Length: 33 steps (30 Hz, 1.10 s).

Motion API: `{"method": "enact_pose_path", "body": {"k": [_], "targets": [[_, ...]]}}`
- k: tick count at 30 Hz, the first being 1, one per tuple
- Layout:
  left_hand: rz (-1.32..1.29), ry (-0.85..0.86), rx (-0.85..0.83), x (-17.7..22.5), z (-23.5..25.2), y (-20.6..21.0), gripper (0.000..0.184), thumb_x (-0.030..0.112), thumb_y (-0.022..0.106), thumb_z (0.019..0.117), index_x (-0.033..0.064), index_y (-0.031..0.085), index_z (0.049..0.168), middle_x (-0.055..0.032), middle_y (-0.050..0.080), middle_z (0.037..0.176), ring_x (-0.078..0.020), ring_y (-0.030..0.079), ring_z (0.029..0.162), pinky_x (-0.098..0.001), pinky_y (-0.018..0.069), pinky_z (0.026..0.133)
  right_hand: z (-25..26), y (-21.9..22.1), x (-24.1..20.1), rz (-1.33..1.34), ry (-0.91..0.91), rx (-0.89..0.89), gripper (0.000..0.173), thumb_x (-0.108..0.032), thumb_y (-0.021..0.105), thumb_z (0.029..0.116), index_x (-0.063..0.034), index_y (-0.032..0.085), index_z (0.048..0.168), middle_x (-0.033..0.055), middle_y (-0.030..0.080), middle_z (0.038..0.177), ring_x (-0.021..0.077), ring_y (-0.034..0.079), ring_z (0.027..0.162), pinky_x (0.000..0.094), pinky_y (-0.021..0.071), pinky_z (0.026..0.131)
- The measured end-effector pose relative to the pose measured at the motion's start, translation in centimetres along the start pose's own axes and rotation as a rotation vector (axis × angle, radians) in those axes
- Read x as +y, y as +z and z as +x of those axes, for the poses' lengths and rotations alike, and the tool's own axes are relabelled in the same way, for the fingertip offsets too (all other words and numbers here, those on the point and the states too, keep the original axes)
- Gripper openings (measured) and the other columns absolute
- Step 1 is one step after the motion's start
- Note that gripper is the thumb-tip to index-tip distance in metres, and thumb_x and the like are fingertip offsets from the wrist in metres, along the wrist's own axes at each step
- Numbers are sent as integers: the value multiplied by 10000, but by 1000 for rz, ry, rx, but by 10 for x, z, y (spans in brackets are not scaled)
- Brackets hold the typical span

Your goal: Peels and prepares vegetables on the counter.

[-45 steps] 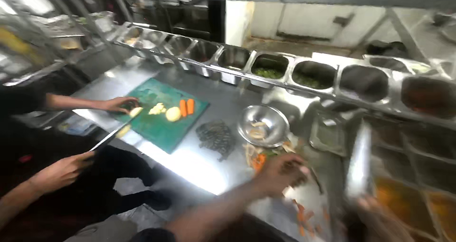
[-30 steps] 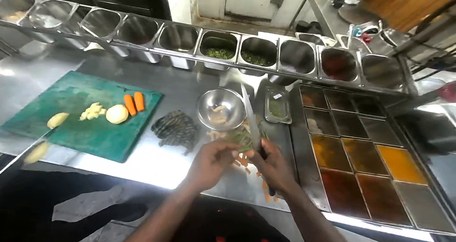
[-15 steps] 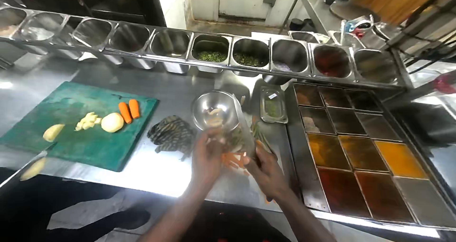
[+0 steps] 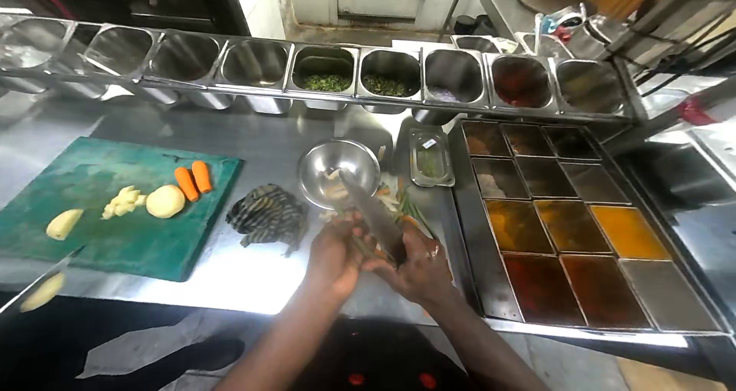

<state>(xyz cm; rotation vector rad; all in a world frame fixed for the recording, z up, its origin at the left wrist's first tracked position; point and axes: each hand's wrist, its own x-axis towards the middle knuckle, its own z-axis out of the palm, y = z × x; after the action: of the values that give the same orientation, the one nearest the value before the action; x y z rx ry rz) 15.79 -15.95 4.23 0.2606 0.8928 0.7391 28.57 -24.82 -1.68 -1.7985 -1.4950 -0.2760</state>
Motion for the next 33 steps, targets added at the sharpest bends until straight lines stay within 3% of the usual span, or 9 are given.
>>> {"method": "enact_pose_path", "body": {"k": [13,15,17,20,23,25,29,31,33], "targets": [[103,-21,-26,-9,-8,-3,187,131,407,1087,75,563,1173,-128,665,900,-195,660,688,-325,567,577,-5,5,-6,68,-18,-81,814,-818,385,914,-40,621,889,56,593,650,173,596,508,369,501,432],[78,73,-17,-8,-5,-3,222,127,373,1090,71,583,1137,-102,686,905,-169,675,700,-302,578,593,-10,6,-9,91,-2,-98,791,-795,389,930,-46,639,877,51,594,638,175,598,509,376,507,437],[24,264,-88,1,4,-7,238,105,339,1094,68,572,1123,-89,721,1022,-188,730,874,-335,619,757,-19,3,-8,128,28,-110,786,-808,388,925,-66,633,839,40,584,624,167,595,512,369,508,444],[152,480,-133,13,15,-2,142,67,389,1087,161,493,1112,-2,683,941,-105,668,744,-264,584,696,-26,-11,7,128,259,-201,817,-846,537,809,-43,667,888,58,624,663,213,628,569,449,537,499],[530,418,-245,-8,35,-1,199,21,520,1021,128,486,1186,-41,675,903,-94,595,617,-235,511,546,-10,-33,32,88,697,-446,891,-707,750,759,5,578,1267,188,688,950,368,686,836,608,553,727],[934,388,-310,-31,61,5,306,127,637,1003,53,500,1266,-95,634,942,-169,597,692,-340,527,613,-3,-42,45,57,810,-481,878,-698,619,886,-12,473,1413,247,666,1095,427,677,921,648,536,763],[1743,559,-554,-66,104,43,310,194,619,1011,67,644,1293,-154,690,1218,-313,689,1087,-545,551,947,-2,-59,63,158,860,-296,847,-765,247,970,-104,451,1459,187,624,1262,346,662,1044,607,545,829],[2064,627,-792,-84,122,59,329,167,622,989,138,669,1313,-99,633,1360,-312,653,1175,-554,547,958,1,-72,66,217,877,-238,891,-804,180,946,-129,429,1472,162,593,1324,310,653,1092,583,553,863],[2303,624,-988,-102,139,70,252,258,627,1008,159,715,1223,-81,595,1401,-326,655,1142,-573,564,885,3,-80,68,281,899,-130,917,-851,149,911,-146,471,1401,130,614,1196,261,668,925,528,568,747]]}}
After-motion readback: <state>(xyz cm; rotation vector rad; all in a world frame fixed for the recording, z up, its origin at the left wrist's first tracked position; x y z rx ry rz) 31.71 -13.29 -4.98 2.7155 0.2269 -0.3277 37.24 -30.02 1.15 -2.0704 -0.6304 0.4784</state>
